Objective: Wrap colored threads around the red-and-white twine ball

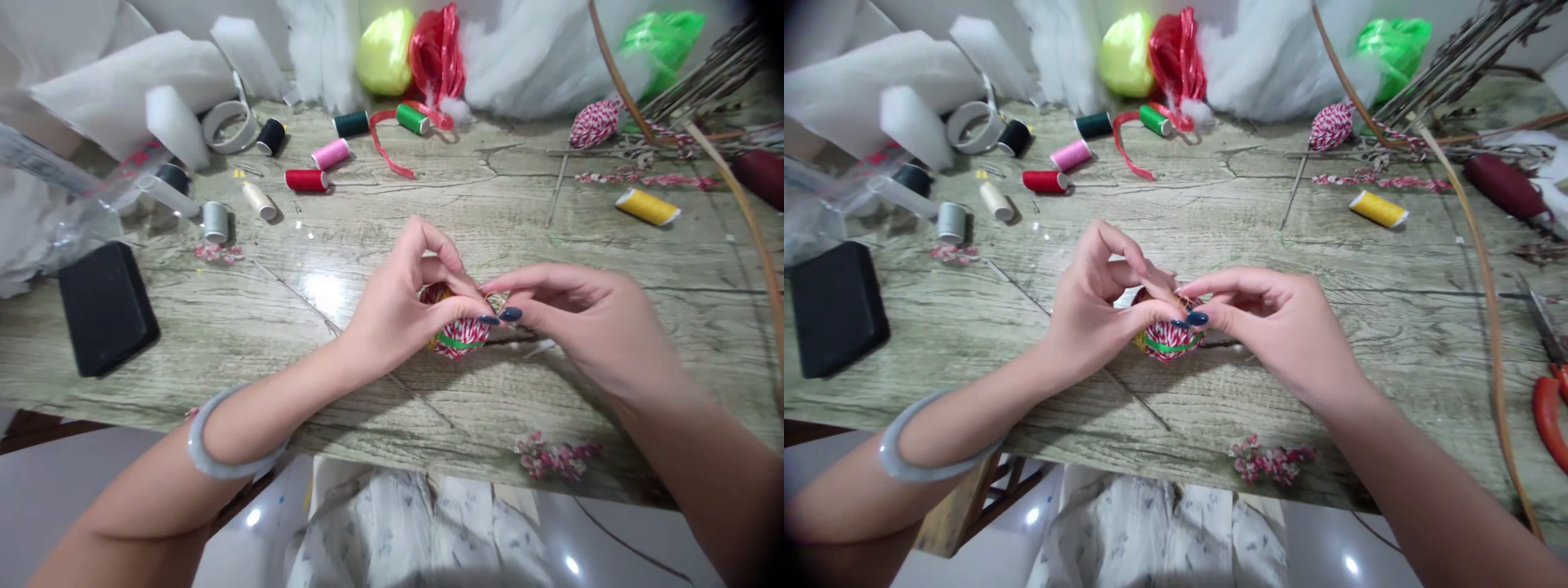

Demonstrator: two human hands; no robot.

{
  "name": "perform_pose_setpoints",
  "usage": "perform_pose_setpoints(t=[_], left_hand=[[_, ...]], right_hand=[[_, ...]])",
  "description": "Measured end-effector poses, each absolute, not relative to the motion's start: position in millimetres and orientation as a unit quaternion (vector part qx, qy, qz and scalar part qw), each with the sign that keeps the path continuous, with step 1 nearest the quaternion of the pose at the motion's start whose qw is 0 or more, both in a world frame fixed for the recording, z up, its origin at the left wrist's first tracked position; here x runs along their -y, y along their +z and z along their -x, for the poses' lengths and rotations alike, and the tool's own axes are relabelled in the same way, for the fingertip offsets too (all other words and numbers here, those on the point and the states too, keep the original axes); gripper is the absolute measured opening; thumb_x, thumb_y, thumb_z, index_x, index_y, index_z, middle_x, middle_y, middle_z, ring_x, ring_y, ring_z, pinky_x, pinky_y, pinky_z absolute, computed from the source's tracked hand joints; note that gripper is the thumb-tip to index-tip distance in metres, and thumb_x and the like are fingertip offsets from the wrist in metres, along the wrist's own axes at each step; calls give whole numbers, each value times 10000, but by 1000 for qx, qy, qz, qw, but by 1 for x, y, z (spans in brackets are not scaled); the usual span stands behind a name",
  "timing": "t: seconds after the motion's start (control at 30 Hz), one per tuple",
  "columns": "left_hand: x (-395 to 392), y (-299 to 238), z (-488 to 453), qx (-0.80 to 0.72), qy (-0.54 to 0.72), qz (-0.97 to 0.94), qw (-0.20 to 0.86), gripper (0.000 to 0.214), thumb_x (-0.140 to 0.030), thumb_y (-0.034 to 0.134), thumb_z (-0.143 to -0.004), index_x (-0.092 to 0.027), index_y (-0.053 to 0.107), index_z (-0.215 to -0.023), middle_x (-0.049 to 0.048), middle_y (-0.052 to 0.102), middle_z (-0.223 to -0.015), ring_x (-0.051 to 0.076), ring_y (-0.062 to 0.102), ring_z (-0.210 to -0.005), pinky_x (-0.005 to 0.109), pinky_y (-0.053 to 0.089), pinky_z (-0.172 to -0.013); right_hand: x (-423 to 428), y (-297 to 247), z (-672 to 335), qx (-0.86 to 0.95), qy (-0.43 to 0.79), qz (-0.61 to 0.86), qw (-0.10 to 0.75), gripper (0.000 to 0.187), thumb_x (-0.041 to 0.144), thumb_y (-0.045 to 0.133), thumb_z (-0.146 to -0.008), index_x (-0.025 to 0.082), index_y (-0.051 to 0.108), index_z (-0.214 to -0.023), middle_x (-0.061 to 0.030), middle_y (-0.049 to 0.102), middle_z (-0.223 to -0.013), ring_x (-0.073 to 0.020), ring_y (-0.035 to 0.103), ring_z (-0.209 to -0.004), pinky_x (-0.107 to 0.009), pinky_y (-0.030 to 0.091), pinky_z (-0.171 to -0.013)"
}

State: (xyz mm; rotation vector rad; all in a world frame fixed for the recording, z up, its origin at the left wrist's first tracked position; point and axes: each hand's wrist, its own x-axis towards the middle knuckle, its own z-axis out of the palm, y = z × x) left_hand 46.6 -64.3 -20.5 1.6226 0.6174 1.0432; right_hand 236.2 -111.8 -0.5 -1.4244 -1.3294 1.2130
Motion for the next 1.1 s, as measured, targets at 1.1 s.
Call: perform_pose_setpoints(t=[1.1], left_hand=[[62, -17, -46, -239, 400, -692, 552, 294, -256, 750, -825, -227, 499, -975, -46, 723, -737, 153, 732, -783, 267, 556, -679]], right_hand=[[111, 10, -238, 527, 498, 552, 412, 75, 266, 836, -712, 273, 770, -745, 35, 734, -736, -126, 695, -683, -214, 569, -639]])
